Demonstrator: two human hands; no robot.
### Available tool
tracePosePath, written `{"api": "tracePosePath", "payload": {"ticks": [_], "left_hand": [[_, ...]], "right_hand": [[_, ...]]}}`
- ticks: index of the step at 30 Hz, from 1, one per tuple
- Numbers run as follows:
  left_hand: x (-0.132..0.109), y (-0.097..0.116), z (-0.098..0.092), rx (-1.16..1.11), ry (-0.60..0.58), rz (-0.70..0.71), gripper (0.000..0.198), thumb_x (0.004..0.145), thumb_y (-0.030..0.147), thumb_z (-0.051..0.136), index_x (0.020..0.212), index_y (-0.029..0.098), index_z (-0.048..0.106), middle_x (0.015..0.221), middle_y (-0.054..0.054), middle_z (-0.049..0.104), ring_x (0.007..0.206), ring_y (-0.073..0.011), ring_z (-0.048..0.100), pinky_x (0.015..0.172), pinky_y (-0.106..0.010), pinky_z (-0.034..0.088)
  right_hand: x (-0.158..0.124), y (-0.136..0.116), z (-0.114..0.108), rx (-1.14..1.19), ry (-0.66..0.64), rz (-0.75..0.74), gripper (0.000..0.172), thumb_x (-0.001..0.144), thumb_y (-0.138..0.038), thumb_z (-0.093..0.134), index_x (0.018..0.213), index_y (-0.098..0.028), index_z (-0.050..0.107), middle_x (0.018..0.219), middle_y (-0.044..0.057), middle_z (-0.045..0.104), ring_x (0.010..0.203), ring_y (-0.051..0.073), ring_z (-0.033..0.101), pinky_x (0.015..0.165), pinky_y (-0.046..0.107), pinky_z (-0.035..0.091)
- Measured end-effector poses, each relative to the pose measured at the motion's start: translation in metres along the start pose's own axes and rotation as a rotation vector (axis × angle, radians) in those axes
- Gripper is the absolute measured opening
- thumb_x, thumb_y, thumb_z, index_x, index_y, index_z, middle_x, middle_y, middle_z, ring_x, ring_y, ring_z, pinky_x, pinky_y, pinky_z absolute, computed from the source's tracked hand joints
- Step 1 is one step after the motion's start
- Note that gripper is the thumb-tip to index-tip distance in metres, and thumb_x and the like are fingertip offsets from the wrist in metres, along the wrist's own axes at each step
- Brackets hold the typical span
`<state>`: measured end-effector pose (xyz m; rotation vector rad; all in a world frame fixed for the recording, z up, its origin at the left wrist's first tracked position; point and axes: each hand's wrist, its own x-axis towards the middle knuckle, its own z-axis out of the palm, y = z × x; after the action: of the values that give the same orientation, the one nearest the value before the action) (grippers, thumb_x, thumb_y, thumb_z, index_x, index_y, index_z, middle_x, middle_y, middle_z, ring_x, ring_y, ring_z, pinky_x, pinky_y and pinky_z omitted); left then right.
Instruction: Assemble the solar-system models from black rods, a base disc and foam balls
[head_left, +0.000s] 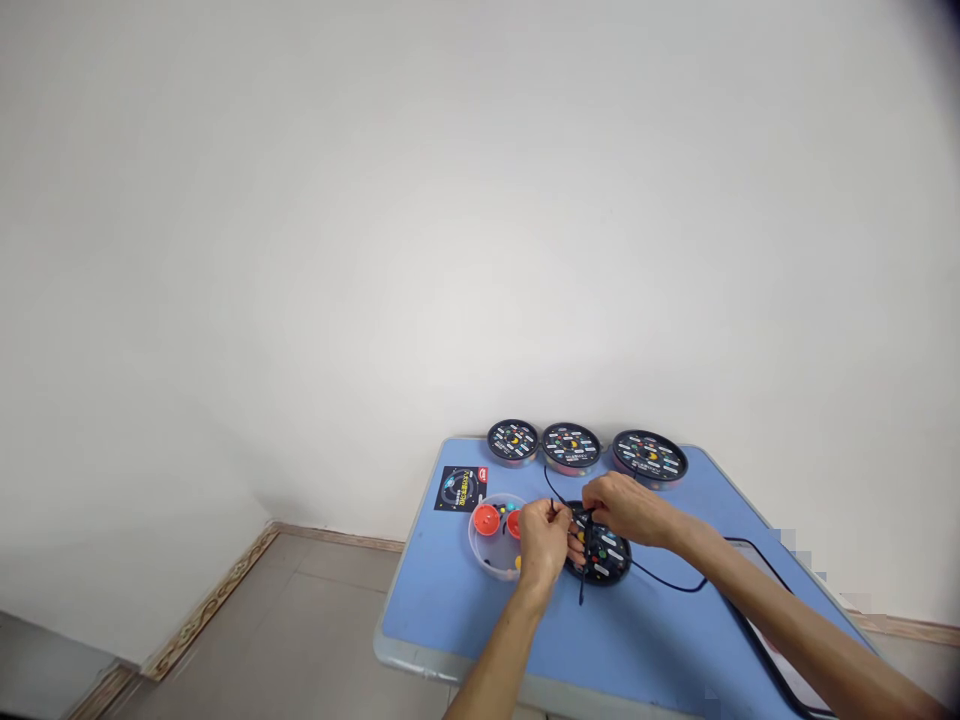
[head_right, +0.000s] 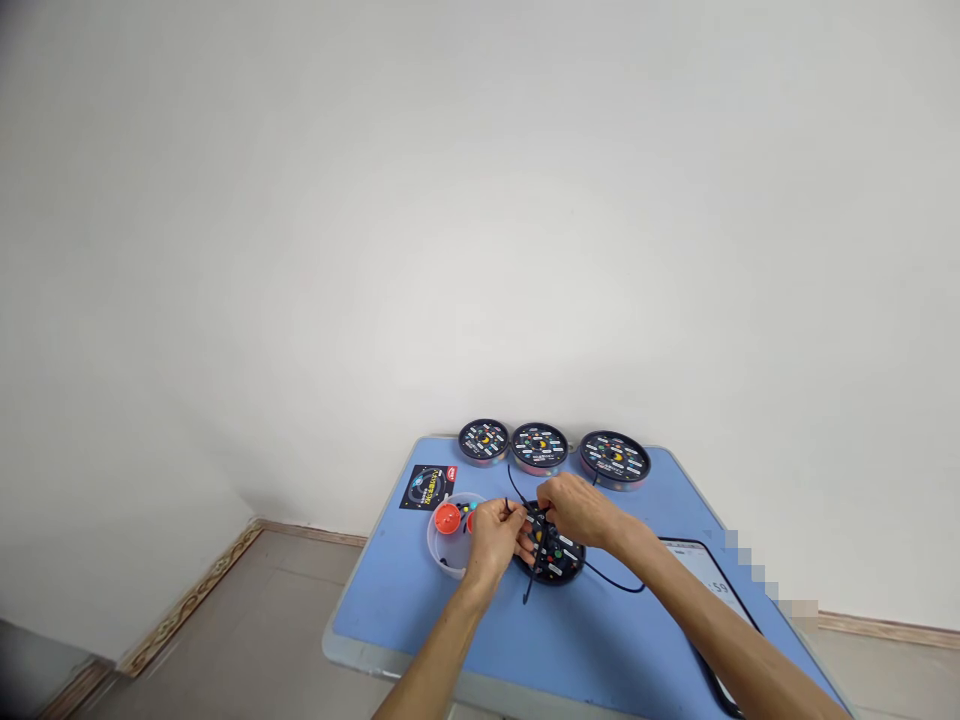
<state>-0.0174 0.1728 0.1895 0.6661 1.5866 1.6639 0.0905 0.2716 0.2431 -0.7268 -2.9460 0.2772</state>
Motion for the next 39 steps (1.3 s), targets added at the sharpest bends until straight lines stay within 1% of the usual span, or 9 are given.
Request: {"api": "tracePosePath", "payload": {"ticks": [10, 14, 19, 23, 26, 29, 32, 36, 39], "left_hand": [[-0.003, -0.006, 0.007, -0.071, 0.036, -0.012, 0.020, 0.072, 0.023, 0.071, 0.063, 0.018, 0.054, 0.046, 0.007, 0.053, 0.035, -0.0116, 0.055, 0.033, -0.020, 0.044], [-0.001, -0.011, 0.007, -0.058, 0.027, -0.030, 0.021, 0.074, 0.018, 0.069, 0.061, 0.018, 0.053, 0.042, 0.007, 0.050, 0.033, -0.0109, 0.053, 0.032, -0.019, 0.044], [-0.001, -0.013, 0.006, -0.005, 0.040, -0.002, 0.009, 0.074, 0.013, 0.066, 0.078, 0.016, 0.059, 0.054, 0.007, 0.055, 0.034, -0.0100, 0.054, 0.031, -0.019, 0.045], [-0.009, -0.012, -0.001, 0.078, 0.045, 0.042, 0.022, 0.075, 0.010, 0.060, 0.097, 0.014, 0.064, 0.076, 0.000, 0.064, 0.037, -0.0088, 0.055, 0.032, -0.021, 0.046], [-0.018, -0.005, -0.020, 0.153, 0.079, 0.114, 0.032, 0.077, 0.010, 0.059, 0.107, 0.015, 0.065, 0.098, -0.006, 0.067, 0.050, -0.0109, 0.061, 0.041, -0.023, 0.052], [-0.022, 0.007, -0.052, 0.305, 0.163, 0.281, 0.022, 0.081, 0.007, 0.056, 0.095, 0.018, 0.070, 0.100, -0.007, 0.069, 0.088, -0.0194, 0.066, 0.080, -0.032, 0.057], [-0.020, 0.017, -0.088, 0.779, 0.266, 0.536, 0.033, 0.085, 0.002, 0.045, 0.094, 0.018, 0.073, 0.106, -0.010, 0.069, 0.105, -0.0257, 0.061, 0.096, -0.044, 0.050], [-0.014, 0.018, -0.118, 1.228, 0.233, 0.502, 0.051, 0.075, -0.011, 0.043, 0.101, 0.018, 0.075, 0.140, -0.013, 0.054, 0.131, -0.0333, 0.045, 0.107, -0.051, 0.041], [-0.012, 0.013, -0.128, 1.352, 0.135, 0.419, 0.060, 0.070, -0.015, 0.043, 0.106, 0.021, 0.074, 0.152, -0.011, 0.043, 0.142, -0.0369, 0.032, 0.111, -0.055, 0.035]], "right_hand": [[0.001, -0.002, 0.007, -0.001, -0.050, 0.020, 0.025, 0.069, -0.001, 0.053, 0.073, -0.017, 0.072, 0.073, 0.007, 0.073, 0.072, 0.019, 0.065, 0.058, 0.025, 0.034], [-0.003, -0.008, 0.012, -0.032, -0.078, 0.048, 0.029, 0.070, 0.000, 0.054, 0.083, -0.015, 0.075, 0.087, 0.012, 0.076, 0.081, 0.022, 0.069, 0.063, 0.025, 0.037], [-0.004, -0.010, 0.011, -0.067, -0.074, 0.045, 0.032, 0.073, 0.002, 0.052, 0.089, -0.015, 0.075, 0.095, 0.014, 0.076, 0.092, 0.026, 0.069, 0.073, 0.029, 0.039], [-0.005, -0.009, 0.013, -0.090, -0.066, 0.039, 0.031, 0.074, 0.001, 0.052, 0.087, -0.016, 0.074, 0.094, 0.012, 0.076, 0.088, 0.026, 0.070, 0.070, 0.029, 0.039], [-0.006, -0.010, 0.014, -0.120, -0.055, 0.028, 0.032, 0.077, 0.002, 0.050, 0.089, -0.016, 0.074, 0.094, 0.013, 0.075, 0.090, 0.026, 0.069, 0.071, 0.029, 0.040], [-0.008, -0.014, 0.013, -0.160, -0.056, 0.016, 0.034, 0.077, 0.005, 0.047, 0.085, -0.014, 0.073, 0.091, 0.013, 0.075, 0.088, 0.026, 0.070, 0.071, 0.030, 0.039], [-0.009, -0.018, 0.011, -0.195, -0.060, 0.002, 0.034, 0.076, 0.007, 0.046, 0.081, -0.014, 0.073, 0.087, 0.013, 0.075, 0.087, 0.026, 0.070, 0.069, 0.030, 0.039], [-0.011, -0.020, 0.004, -0.227, -0.046, -0.009, 0.030, 0.079, 0.005, 0.050, 0.086, -0.013, 0.072, 0.088, 0.013, 0.075, 0.089, 0.027, 0.069, 0.069, 0.031, 0.040], [-0.016, -0.019, -0.003, -0.256, 0.004, -0.019, 0.024, 0.084, -0.001, 0.051, 0.088, -0.013, 0.071, 0.088, 0.013, 0.074, 0.088, 0.030, 0.067, 0.071, 0.035, 0.042]]}}
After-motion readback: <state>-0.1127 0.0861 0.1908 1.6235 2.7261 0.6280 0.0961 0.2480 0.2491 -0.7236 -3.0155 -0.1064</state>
